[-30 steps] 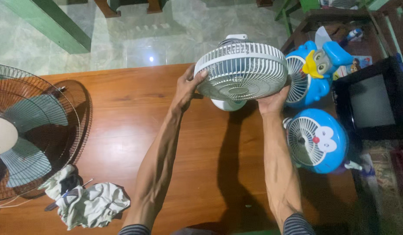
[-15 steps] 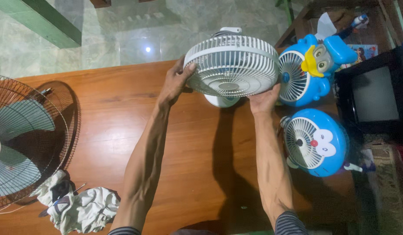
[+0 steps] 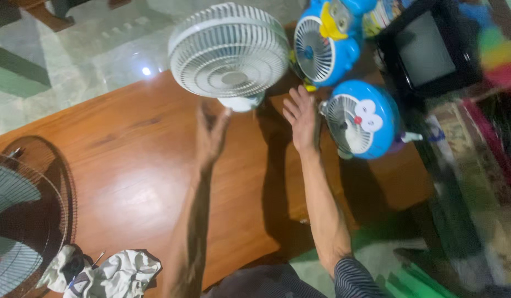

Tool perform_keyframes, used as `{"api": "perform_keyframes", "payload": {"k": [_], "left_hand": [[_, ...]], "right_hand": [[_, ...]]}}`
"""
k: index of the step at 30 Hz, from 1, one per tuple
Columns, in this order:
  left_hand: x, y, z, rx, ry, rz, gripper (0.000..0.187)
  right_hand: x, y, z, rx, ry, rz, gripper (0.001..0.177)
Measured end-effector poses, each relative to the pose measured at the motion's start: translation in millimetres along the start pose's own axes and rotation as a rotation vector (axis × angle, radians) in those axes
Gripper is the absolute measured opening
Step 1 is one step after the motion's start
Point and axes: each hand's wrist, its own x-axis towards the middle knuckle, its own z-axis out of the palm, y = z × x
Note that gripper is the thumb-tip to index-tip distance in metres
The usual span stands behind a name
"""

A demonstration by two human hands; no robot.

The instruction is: The person uses a screwdriver to loosen and tighten screws on the front grille of a small white fan, then wipes the fan with a cloth. The person then handles a small blue fan, rotating its grille and wiping it with the cloth.

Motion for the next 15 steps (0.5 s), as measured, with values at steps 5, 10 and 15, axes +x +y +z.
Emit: {"api": "perform_keyframes", "payload": {"k": [5, 10, 15], "left_hand": [[-69, -45, 89, 0.065, -0.182, -0.277, 0.097], [-114, -41, 172, 0.169, -0.470, -0.358, 0.095], [-113, -23, 232, 0.014, -0.597, -0.314, 0.103]], "right_hand": [[-88, -53, -34, -0.480, 0.263, -0.219, 0.048], [-117, -114, -64, -1.090, 0.635, -0.388, 0.036], [-105, -149, -76, -1.427, 0.713, -0.445, 0.062]]}}
